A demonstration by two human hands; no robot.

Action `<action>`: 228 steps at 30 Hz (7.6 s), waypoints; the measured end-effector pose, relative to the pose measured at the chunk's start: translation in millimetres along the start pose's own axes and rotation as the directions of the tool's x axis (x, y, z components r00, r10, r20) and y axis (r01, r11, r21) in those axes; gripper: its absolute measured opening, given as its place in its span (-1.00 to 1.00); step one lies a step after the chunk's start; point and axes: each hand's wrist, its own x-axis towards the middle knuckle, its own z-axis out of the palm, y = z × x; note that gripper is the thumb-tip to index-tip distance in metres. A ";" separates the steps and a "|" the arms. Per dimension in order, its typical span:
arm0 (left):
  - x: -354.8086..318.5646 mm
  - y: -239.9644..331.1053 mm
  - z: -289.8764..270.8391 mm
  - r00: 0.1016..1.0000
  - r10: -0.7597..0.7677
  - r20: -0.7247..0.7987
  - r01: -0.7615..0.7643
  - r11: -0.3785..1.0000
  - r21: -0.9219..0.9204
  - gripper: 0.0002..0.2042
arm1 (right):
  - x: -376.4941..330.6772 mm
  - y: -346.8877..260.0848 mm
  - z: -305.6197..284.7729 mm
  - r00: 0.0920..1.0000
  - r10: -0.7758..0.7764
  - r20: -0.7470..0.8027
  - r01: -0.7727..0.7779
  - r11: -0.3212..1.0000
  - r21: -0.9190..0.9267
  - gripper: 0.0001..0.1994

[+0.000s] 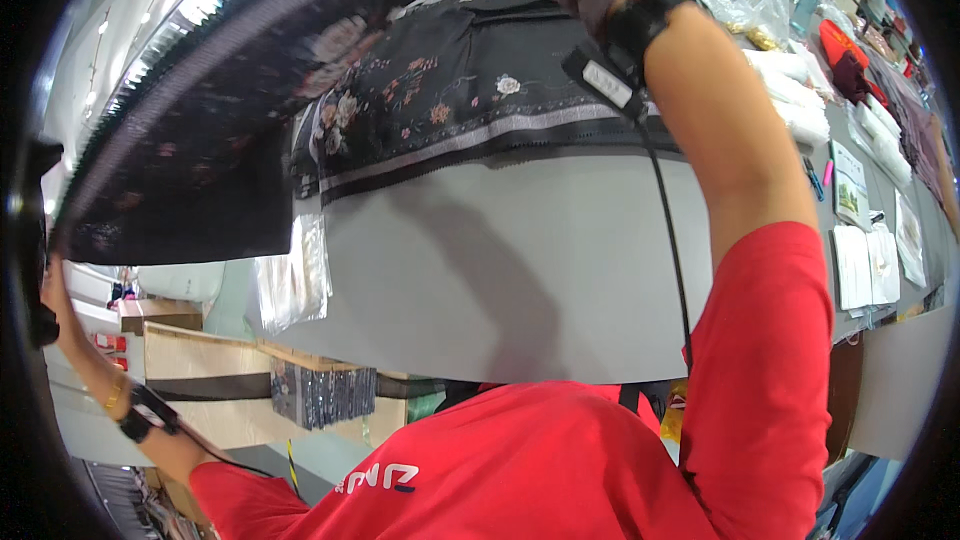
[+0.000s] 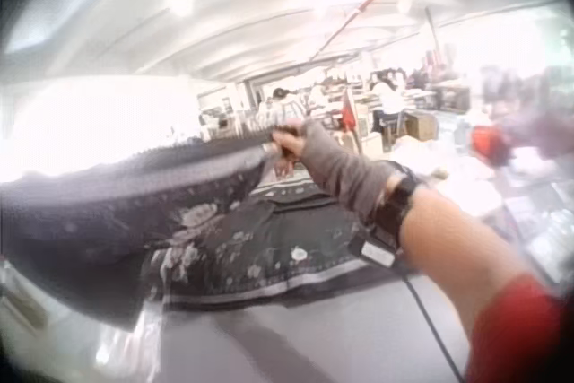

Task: The person repeatedly folds black floral-patterned textiles on a table, places each folded piece into a clear plastic bag, and stacks the packaged items. The person also handles a stack of empty plastic bags and occasionally moves the folded textiles aside.

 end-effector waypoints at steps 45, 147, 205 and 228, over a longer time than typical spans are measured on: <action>-338.8 107.7 153.5 0.549 -0.323 0.770 0.835 0.242 -0.494 -0.88 | -518.9 -255.2 -0.1 0.642 0.528 -0.556 -0.766 0.481 -0.427 -0.89; -335.1 308.1 410.2 0.274 -0.036 0.961 0.961 0.055 -0.272 -0.84 | -388.3 -59.9 111.5 0.878 0.394 0.273 0.025 0.530 -0.848 -0.25; -205.3 189.3 194.5 0.849 0.085 0.521 -0.062 0.996 -0.062 -0.78 | -356.8 -101.2 67.1 0.766 0.359 0.534 0.045 0.798 -0.601 -0.42; -353.5 329.3 292.2 0.548 0.292 0.784 0.446 0.691 -0.569 -0.61 | -403.7 -81.8 107.4 0.897 0.439 0.048 -0.259 0.613 -0.747 -0.51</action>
